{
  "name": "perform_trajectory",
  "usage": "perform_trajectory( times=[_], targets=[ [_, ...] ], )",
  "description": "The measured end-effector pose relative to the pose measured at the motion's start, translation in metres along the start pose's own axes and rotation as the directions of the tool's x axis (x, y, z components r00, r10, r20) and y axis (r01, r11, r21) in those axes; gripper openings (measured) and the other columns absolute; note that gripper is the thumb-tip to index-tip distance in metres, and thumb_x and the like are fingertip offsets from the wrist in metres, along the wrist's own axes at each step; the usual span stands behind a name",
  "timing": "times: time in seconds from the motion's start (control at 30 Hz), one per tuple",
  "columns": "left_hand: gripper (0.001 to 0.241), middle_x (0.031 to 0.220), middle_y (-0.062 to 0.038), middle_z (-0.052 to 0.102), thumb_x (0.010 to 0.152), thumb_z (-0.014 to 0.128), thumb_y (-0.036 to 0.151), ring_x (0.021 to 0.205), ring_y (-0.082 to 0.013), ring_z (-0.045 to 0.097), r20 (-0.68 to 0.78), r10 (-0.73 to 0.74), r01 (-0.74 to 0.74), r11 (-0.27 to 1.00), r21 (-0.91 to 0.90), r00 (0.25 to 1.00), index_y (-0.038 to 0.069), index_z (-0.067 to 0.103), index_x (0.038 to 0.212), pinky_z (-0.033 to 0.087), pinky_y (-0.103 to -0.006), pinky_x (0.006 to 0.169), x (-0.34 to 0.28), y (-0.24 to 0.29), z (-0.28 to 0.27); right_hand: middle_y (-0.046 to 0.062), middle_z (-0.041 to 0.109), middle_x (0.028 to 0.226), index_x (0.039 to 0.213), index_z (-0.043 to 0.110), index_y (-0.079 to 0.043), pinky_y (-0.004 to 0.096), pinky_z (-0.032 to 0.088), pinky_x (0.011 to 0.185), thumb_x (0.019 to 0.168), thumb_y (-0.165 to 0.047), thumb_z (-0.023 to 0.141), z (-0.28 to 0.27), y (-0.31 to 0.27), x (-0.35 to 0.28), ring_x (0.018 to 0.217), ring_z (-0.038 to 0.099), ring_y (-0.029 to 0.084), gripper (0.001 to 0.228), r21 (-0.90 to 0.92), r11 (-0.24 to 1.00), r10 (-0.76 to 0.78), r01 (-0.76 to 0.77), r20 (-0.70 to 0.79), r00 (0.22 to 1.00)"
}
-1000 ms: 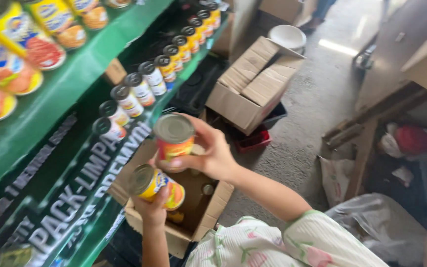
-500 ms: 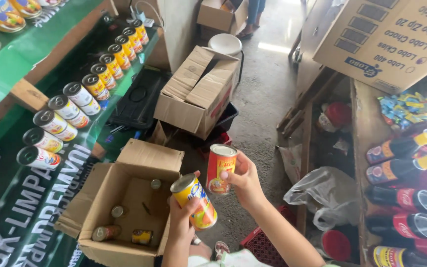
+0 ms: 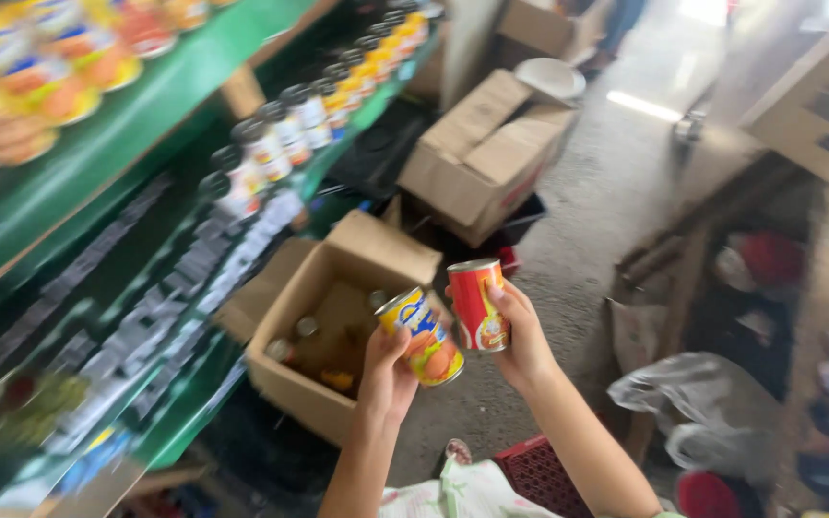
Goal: Organizing and placing various canned goods onto store shelves from cardboard boxes.
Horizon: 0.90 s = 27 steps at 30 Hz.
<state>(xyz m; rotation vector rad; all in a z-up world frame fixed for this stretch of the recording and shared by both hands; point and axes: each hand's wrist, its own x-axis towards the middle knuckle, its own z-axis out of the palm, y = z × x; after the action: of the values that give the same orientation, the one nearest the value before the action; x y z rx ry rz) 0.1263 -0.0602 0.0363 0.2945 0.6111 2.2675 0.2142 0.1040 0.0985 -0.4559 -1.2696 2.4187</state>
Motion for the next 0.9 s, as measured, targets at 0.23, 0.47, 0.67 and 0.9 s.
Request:
perform_trajectory(
  times=[0.23,0.47,0.67,0.9],
  targets=[
    [0.058,0.116,-0.017,0.067,0.093,0.073,0.026,0.100,-0.0277,0.071,-0.131,0.156,-0.166,0.983,-0.074,0.979,0.002,0.053,0.142,0.059,-0.0437,0.092,-0.073,0.121,-0.067,0.010,0.069,0.114,0.129,0.057,-0.002,0.038,0.057,0.087,0.093,-0.025,0.068,0.137,0.099,0.045,0.101,0.068,0.020,0.044,0.005,0.981,0.187,-0.195,0.258,0.948],
    [0.053,0.116,-0.013,0.073,0.082,0.083,0.008,0.095,-0.0216,0.070,-0.187,0.657,-0.446,0.666,0.598,0.730,-0.002,0.057,0.128,0.059,-0.0404,0.082,-0.124,0.248,-0.094,0.005,0.070,0.110,0.125,0.062,-0.003,0.030,0.055,0.088,0.082,-0.006,0.081,0.312,0.129,0.079,0.100,0.066,0.013,0.047,-0.180,0.959,-0.094,0.217,0.521,0.849],
    [0.070,0.123,-0.012,0.072,0.067,0.090,0.019,0.113,-0.0281,0.069,0.349,0.837,0.022,-0.394,0.919,0.421,0.003,0.066,0.130,0.057,-0.0460,0.098,-0.134,0.348,-0.101,0.007,0.071,0.118,0.128,0.058,0.000,0.034,0.058,0.101,0.085,-0.001,0.084,0.419,0.116,0.140,0.110,0.070,0.016,0.049,-0.146,0.855,-0.226,0.498,0.758,0.612],
    [0.066,0.159,-0.027,0.043,0.066,0.089,0.034,0.152,-0.0341,0.038,0.601,0.598,0.221,-0.782,0.583,0.531,-0.001,0.070,0.119,0.018,-0.0641,0.124,-0.131,0.398,-0.128,0.008,0.071,0.123,0.130,0.057,0.000,0.033,0.057,0.103,0.088,-0.004,0.088,0.469,0.138,0.192,0.115,0.069,0.016,0.053,-0.154,0.797,-0.211,0.583,0.834,0.509]
  ],
)
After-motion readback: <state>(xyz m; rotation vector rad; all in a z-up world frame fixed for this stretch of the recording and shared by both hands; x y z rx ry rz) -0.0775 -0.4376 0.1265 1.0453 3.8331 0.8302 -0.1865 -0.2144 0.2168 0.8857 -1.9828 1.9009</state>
